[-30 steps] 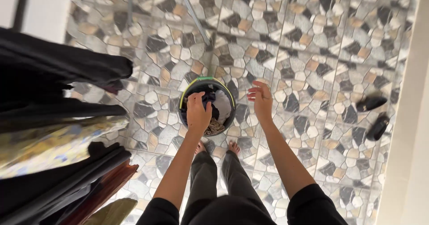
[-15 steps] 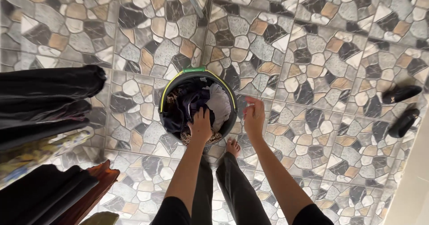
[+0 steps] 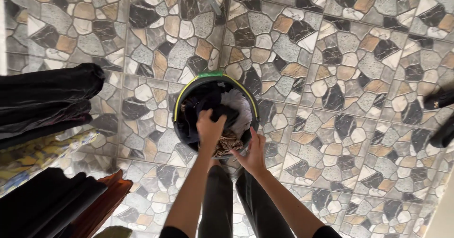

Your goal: Hanging various items of clothing from a bucket onto a drying rack using hangers.

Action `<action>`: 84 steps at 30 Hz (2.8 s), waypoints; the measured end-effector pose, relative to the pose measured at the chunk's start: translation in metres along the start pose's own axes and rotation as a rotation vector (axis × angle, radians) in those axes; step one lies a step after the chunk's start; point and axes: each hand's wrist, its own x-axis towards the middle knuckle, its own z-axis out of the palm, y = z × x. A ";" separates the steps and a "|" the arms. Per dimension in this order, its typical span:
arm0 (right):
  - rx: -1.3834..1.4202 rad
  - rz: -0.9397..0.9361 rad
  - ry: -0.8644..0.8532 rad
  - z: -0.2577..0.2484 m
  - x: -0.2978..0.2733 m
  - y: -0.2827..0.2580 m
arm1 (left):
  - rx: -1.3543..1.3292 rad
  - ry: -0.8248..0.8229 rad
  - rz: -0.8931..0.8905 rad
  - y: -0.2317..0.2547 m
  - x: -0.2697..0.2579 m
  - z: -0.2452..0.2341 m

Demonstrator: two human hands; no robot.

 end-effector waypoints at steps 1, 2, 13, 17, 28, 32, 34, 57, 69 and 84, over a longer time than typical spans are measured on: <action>0.006 -0.001 -0.002 0.007 0.000 0.006 | 0.005 0.005 -0.001 0.020 0.001 0.004; -0.037 -0.024 -0.030 0.014 0.000 0.011 | -0.100 -0.001 -0.026 0.041 0.001 0.008; -0.032 0.042 0.131 -0.001 0.011 0.026 | 0.026 -0.085 0.147 0.133 -0.093 -0.043; 0.150 0.272 0.024 -0.013 -0.016 0.045 | -0.087 -0.159 0.202 0.118 -0.108 -0.059; 0.068 0.245 -0.172 -0.004 0.002 -0.020 | -0.204 -0.311 0.135 0.066 0.019 -0.007; 0.064 -0.013 0.138 0.003 0.003 0.001 | 0.667 -0.751 0.069 0.034 0.014 0.061; 0.044 -0.010 0.147 -0.005 0.004 -0.003 | 0.917 -0.739 0.288 -0.004 0.007 0.104; 0.009 0.577 0.180 0.070 -0.034 0.024 | 0.313 -0.147 0.276 0.028 -0.017 0.010; -0.032 0.814 0.176 0.073 -0.004 0.017 | -0.469 -0.211 -0.057 0.123 -0.075 -0.134; 1.449 0.715 0.230 -0.176 0.059 -0.167 | -1.686 -0.372 0.052 0.290 -0.108 -0.264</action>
